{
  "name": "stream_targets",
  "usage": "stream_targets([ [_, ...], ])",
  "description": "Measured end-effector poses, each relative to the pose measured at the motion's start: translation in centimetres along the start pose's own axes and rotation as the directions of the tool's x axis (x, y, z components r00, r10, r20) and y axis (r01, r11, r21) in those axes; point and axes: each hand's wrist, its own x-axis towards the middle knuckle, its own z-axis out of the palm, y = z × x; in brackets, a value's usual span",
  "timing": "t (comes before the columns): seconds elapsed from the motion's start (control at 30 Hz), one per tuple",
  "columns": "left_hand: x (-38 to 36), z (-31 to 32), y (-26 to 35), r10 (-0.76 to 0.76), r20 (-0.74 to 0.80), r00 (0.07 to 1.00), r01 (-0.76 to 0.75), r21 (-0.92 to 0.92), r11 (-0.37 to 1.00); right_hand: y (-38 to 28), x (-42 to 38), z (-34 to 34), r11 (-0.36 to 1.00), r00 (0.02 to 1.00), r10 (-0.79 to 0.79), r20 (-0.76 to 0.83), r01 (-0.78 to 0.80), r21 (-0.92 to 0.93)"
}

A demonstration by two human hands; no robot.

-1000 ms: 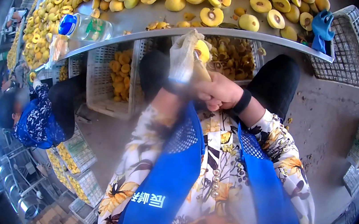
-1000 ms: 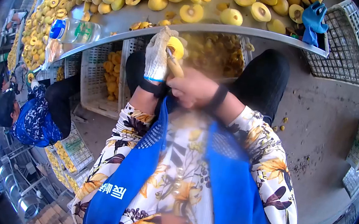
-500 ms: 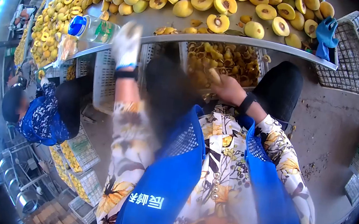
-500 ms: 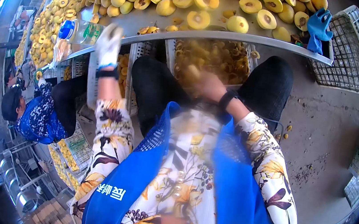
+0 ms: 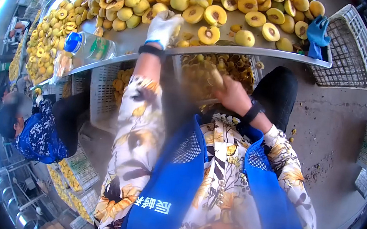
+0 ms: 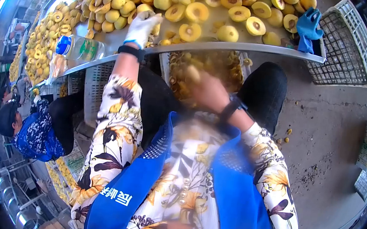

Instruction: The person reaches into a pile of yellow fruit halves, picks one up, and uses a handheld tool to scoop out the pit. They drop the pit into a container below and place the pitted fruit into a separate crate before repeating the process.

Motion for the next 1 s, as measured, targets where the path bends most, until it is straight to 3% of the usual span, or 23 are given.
stream_targets([
  [0.03,-1.7,-0.8,-0.1,-0.053,0.142,0.988,0.112,-0.452,0.885,-0.4,0.4,0.0,1.0,0.999,0.009,-0.031,-0.009,0.01],
  [0.1,-5.2,-0.9,-0.5,-0.028,0.203,0.979,0.183,-0.803,0.567,0.1,1.6,0.5,0.996,0.993,-0.086,-0.083,0.086,-0.004],
  [0.23,-9.3,1.2,-1.2,0.015,0.203,0.979,0.173,-0.868,0.465,-1.5,3.3,1.7,0.987,0.98,-0.16,-0.117,0.161,-0.003],
  [0.27,-10.1,2.1,-0.5,-0.163,0.171,0.972,0.225,-0.882,0.415,-1.5,3.4,2.1,0.98,0.97,-0.197,-0.142,0.198,-0.006],
  [0.5,-11.8,6.0,-0.2,-0.14,0.085,0.987,0.121,-0.955,0.272,-1.0,2.1,2.6,0.983,0.972,-0.176,-0.154,0.181,0.023],
  [0.63,-12.1,6.8,-0.3,-0.039,0.055,0.998,0.063,-0.964,0.258,0.4,1.8,3.5,0.983,0.963,-0.173,-0.205,0.181,0.017],
  [0.73,-11.6,8.1,-1.7,0.091,-0.201,0.975,-0.22,-0.84,0.496,-0.4,1.3,3.5,0.99,0.978,-0.128,-0.167,0.137,0.044],
  [0.87,-11.7,6.1,-1.2,-0.048,0.069,0.996,0.08,-0.952,0.294,-0.9,1.0,3.3,0.992,0.988,-0.129,-0.084,0.129,-0.004],
  [0.97,-11.4,5.1,-1.5,-0.01,0.052,0.999,0.05,-0.879,0.474,-1.0,1.0,2.9,0.99,0.99,-0.137,-0.034,0.135,-0.049],
  [1.0,-11.2,4.7,-1.3,-0.054,0.166,0.985,0.174,-0.91,0.377,-1.1,1.0,2.9,0.988,0.99,-0.14,-0.022,0.139,-0.062],
])
